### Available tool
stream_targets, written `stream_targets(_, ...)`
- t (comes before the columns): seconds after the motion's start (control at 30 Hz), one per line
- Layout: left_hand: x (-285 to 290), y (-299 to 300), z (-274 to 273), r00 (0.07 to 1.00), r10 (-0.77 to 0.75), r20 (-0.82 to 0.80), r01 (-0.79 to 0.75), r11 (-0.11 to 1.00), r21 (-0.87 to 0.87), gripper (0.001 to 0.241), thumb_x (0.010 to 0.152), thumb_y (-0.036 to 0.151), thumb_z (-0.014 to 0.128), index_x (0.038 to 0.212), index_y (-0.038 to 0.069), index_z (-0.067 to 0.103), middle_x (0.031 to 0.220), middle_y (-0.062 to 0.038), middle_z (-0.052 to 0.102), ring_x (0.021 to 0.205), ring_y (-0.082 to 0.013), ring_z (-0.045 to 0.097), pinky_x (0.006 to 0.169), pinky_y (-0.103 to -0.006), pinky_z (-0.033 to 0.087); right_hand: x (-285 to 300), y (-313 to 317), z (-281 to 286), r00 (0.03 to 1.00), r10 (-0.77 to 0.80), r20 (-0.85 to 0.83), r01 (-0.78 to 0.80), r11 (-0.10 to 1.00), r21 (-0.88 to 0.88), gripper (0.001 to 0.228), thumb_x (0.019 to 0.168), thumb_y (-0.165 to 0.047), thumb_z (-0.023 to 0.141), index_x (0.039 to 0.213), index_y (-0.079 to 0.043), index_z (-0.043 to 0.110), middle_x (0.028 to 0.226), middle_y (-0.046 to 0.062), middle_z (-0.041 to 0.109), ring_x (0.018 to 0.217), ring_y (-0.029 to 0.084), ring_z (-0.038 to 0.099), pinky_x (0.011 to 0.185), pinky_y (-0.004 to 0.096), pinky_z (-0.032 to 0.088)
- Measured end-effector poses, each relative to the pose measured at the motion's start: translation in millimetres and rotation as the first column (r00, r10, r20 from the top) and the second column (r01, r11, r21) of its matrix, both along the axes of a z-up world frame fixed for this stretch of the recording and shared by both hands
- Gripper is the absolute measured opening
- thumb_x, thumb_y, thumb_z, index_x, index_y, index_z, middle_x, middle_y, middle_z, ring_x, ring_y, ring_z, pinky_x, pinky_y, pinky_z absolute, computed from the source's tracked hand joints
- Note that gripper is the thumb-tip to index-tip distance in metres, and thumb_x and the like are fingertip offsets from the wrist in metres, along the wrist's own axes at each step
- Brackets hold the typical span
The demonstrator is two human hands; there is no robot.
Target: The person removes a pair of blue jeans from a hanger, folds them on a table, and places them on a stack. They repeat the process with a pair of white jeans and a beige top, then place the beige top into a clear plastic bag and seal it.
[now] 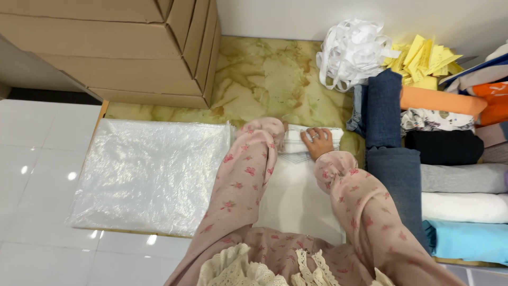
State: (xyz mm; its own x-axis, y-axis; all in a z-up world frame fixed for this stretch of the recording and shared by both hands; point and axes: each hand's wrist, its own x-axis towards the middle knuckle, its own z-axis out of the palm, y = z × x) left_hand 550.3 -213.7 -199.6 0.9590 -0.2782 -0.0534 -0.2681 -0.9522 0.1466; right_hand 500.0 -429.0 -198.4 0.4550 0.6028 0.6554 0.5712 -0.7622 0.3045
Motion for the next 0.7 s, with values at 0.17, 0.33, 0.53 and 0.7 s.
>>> stream_targets(0.17,-25,-26,-31,0.957,0.116,0.267,-0.120,0.993,-0.003,0.043,0.081,0.030,0.075,0.115,0.024,0.050,0.120,-0.003,0.052,0.115,-0.0212,0.048,0.094,-0.0468,0.035,-19,-18,35,0.777,-0.026,-0.629,0.033,0.999,-0.001,0.089,0.056,-0.036,0.081,0.137,-0.018,0.051,0.136,0.010,0.047,0.125,0.035,0.052,0.111,0.054,0.031)
stream_targets(0.33,-56,-18,-31,0.636,-0.029,0.771,0.006,0.999,0.033,0.010,0.097,0.013,0.052,0.088,0.017,0.051,0.094,-0.006,0.045,0.087,-0.0269,0.046,0.068,-0.0435,0.036,24,-20,64,0.450,-0.208,-0.868,0.057,0.977,-0.204,0.116,0.060,-0.054,0.087,0.157,-0.033,0.027,0.146,0.009,0.042,0.129,0.042,0.054,0.116,0.057,0.025)
stream_targets(0.53,-128,-28,-38,0.414,0.021,0.910,-0.005,1.000,-0.021,0.026,0.103,0.002,0.042,0.119,0.008,0.062,0.106,-0.023,0.056,0.100,-0.0399,0.054,0.088,-0.0563,0.051,18,-9,21,0.278,-0.209,-0.937,-0.084,0.967,-0.241,0.102,0.044,-0.061,0.096,0.132,-0.023,0.060,0.116,0.005,0.075,0.113,0.030,0.070,0.101,0.043,0.055)
stream_targets(0.7,-184,-31,-21,0.547,0.045,0.836,0.061,0.994,-0.094,0.036,0.097,0.017,0.053,0.132,0.012,0.055,0.120,-0.019,0.048,0.119,-0.0367,0.048,0.103,-0.0538,0.044,-62,-21,27,0.705,-0.171,-0.688,0.091,0.984,-0.151,0.069,0.065,-0.055,0.080,0.126,-0.028,0.059,0.118,0.003,0.066,0.110,0.033,0.068,0.100,0.051,0.050)
